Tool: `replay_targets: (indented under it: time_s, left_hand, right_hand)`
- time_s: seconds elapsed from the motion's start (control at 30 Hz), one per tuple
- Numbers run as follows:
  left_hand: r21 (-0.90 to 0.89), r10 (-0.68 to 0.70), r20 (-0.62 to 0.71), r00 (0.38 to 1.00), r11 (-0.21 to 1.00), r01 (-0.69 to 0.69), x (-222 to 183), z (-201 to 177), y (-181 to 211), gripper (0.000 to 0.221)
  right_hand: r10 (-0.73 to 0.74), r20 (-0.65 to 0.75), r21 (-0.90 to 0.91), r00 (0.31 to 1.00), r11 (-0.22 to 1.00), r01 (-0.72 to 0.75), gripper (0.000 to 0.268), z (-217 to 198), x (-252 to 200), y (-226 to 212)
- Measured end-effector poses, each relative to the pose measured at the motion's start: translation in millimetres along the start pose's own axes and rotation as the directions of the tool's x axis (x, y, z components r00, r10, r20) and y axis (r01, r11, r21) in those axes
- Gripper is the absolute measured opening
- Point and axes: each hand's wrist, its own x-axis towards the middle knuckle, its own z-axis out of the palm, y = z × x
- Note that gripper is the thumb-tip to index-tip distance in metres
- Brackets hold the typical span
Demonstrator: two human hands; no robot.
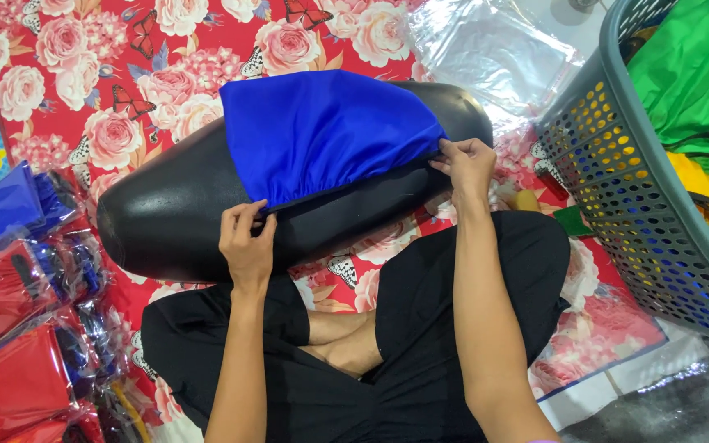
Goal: Fitting a blue fabric cover onto a seat mold, smoothing it, folding it, and placing it into a plastic bag for packaging.
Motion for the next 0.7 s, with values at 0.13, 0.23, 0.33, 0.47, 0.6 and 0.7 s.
replay_targets:
  time_s: [0.13,0.23,0.33,0.47,0.6,0.7]
  left_hand:
    - [0.0,-0.015,-0.012,1.0,1.0,0.015,-3.1,1.9,-5.7,0.033]
    - [0.044,0.022,-0.027,0.999,0.999,-0.02,0.7,-1.6,-5.0,0.025]
    - [0.042,0.019,-0.018,1.0,0.999,-0.018,-1.5,-2.1,-7.6,0.024]
    - [0.035,0.034,-0.038,0.999,0.999,-0.033,-5.2,-3.4,-10.3,0.023]
    - [0.112,0.104,-0.055,0.993,0.989,-0.097,-12.0,-10.7,-4.0,0.023]
    - [0.112,0.08,-0.036,0.996,0.991,-0.075,-17.9,-26.8,5.2,0.022]
  right_hand:
    - [-0.017,0.028,0.021,0.999,1.0,0.016,0.026,-4.8,2.3,2.9]
    - [-0.039,0.049,0.027,0.998,0.999,0.038,0.027,-5.7,3.9,4.2]
    - [-0.04,0.049,0.027,0.998,0.999,0.039,0.027,-6.6,4.0,6.5]
    - [-0.042,0.026,0.035,0.999,0.999,0.041,0.025,-7.5,9.1,13.2]
    - [-0.086,0.031,0.007,0.996,0.996,0.086,0.024,-3.0,5.8,10.7]
    - [-0.14,0.053,0.03,0.989,0.99,0.138,0.025,9.6,-0.9,3.8]
